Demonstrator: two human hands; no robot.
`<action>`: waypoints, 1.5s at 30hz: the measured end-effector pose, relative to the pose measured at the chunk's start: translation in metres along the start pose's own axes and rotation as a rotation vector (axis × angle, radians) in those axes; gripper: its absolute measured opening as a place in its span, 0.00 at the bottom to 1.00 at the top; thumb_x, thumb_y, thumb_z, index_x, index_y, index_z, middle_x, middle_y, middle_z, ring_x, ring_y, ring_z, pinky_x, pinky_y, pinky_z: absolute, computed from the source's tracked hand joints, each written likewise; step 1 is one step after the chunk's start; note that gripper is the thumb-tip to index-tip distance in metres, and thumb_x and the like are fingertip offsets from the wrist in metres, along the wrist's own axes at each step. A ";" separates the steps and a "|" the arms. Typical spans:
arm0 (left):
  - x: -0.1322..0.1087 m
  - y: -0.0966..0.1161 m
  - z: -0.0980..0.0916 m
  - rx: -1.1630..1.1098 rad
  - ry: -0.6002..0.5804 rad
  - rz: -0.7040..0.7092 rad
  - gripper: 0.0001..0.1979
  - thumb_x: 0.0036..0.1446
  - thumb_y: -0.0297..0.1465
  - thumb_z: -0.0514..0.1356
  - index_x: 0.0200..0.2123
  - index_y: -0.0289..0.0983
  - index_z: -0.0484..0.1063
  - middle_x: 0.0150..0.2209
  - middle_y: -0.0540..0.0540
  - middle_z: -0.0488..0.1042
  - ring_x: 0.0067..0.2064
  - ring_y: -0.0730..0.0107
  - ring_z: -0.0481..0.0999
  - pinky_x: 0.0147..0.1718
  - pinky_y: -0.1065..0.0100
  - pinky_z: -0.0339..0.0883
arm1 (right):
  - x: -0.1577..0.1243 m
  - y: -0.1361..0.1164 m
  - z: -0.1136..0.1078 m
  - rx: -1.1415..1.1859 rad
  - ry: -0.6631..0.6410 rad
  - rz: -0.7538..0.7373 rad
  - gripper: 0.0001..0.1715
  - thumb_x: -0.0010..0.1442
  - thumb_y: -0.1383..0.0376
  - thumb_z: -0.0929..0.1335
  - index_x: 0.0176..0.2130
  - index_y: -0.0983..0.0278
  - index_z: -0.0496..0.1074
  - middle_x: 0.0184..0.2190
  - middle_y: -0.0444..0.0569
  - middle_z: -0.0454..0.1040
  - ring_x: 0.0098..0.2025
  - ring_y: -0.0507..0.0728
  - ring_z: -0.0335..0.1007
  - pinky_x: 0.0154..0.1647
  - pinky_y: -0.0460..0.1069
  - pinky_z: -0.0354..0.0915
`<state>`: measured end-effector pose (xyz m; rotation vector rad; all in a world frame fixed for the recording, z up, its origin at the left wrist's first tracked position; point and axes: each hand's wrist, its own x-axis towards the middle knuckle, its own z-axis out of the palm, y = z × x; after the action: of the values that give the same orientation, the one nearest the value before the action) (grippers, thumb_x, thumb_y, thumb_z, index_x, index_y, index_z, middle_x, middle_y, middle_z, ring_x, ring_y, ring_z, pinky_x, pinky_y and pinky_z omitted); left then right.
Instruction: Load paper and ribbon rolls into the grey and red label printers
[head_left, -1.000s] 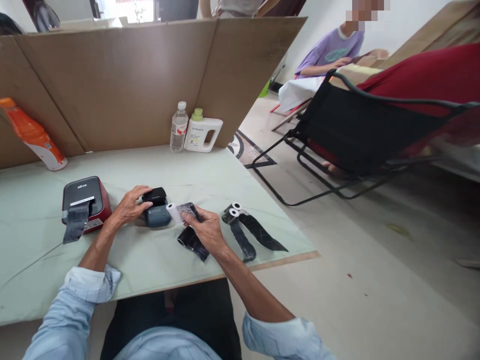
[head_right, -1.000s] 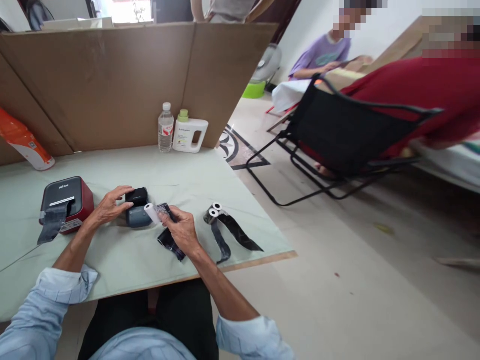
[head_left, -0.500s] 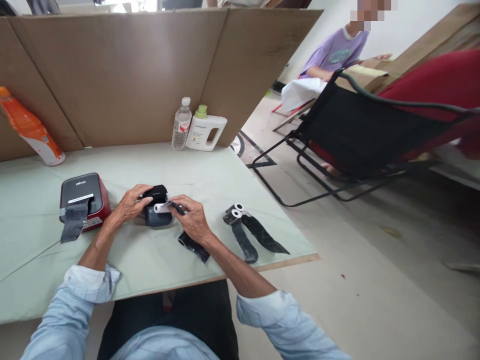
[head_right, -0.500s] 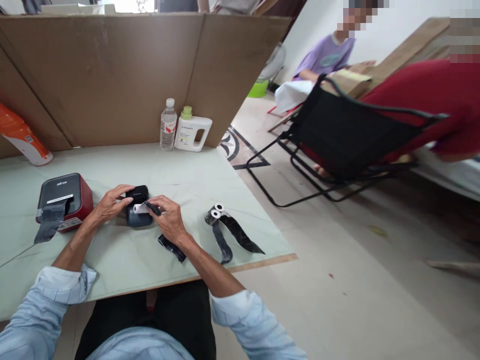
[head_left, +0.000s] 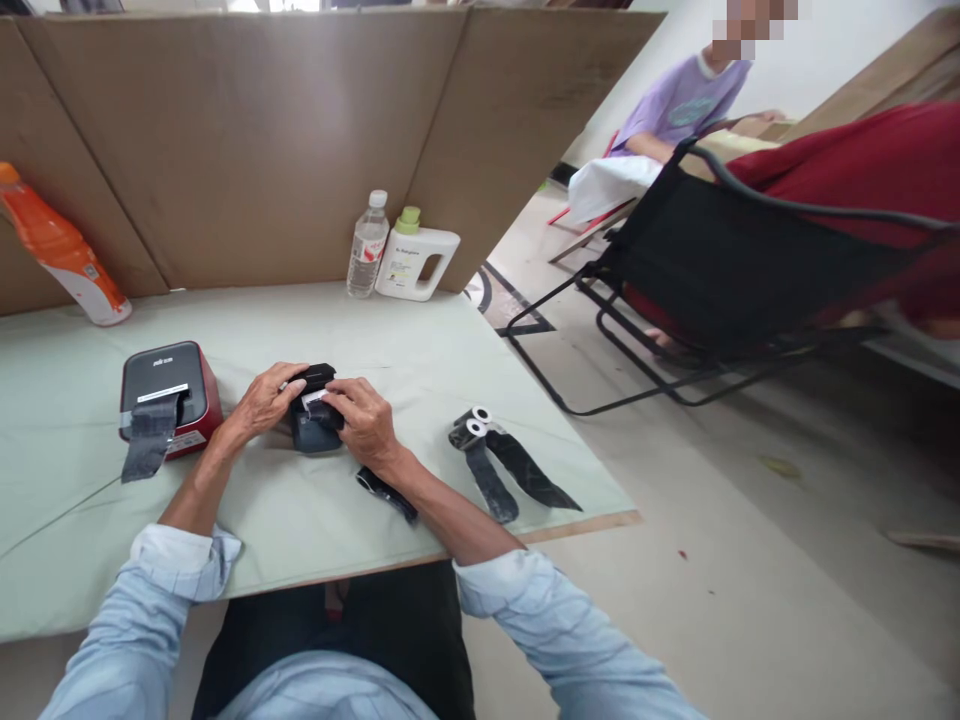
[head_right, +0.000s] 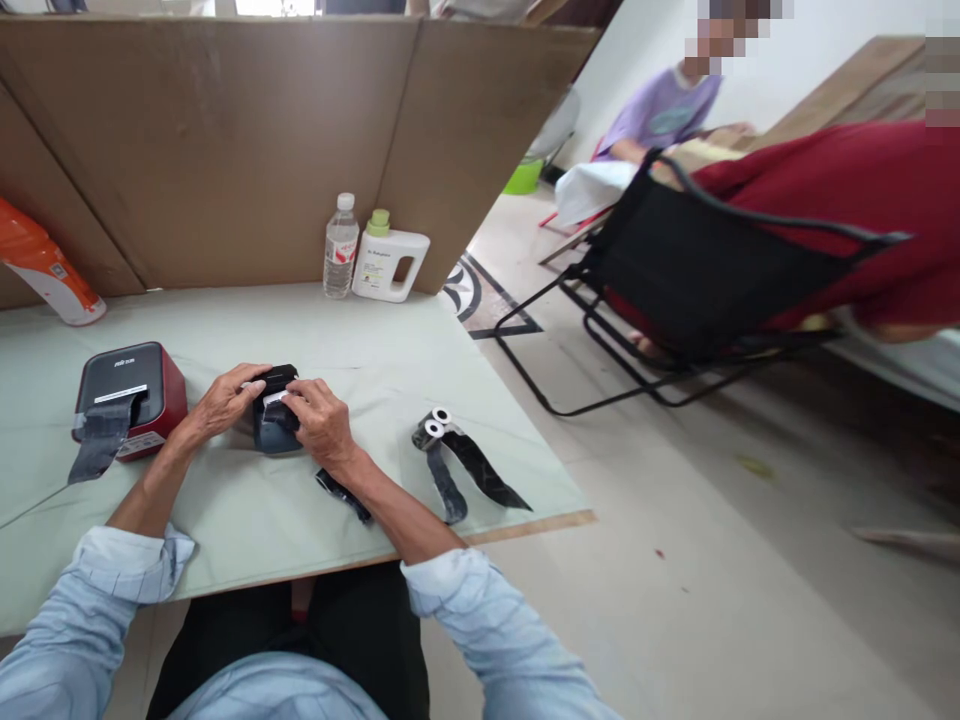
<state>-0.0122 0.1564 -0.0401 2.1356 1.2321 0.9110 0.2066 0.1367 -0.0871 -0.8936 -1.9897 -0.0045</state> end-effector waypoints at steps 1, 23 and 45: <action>0.000 0.000 0.000 0.004 0.005 -0.002 0.21 0.70 0.38 0.56 0.58 0.37 0.78 0.58 0.37 0.81 0.60 0.55 0.79 0.64 0.53 0.69 | 0.000 0.001 0.001 -0.009 -0.021 -0.006 0.17 0.69 0.75 0.66 0.42 0.59 0.82 0.46 0.54 0.82 0.48 0.61 0.75 0.50 0.55 0.73; 0.001 -0.002 0.003 0.030 0.016 -0.027 0.21 0.70 0.39 0.55 0.58 0.38 0.78 0.58 0.38 0.80 0.59 0.56 0.79 0.64 0.53 0.70 | 0.002 -0.003 0.009 0.027 -0.032 0.048 0.17 0.68 0.75 0.65 0.43 0.59 0.82 0.43 0.54 0.80 0.48 0.61 0.76 0.52 0.55 0.74; 0.000 0.000 0.002 0.038 0.016 -0.040 0.21 0.71 0.38 0.54 0.59 0.37 0.77 0.59 0.38 0.80 0.60 0.56 0.78 0.65 0.54 0.69 | 0.004 -0.006 0.007 0.023 -0.062 0.059 0.16 0.67 0.76 0.66 0.43 0.61 0.81 0.42 0.53 0.79 0.46 0.59 0.75 0.49 0.51 0.72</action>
<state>-0.0103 0.1557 -0.0414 2.1283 1.3056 0.8964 0.1967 0.1372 -0.0864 -0.9471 -2.0163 0.0802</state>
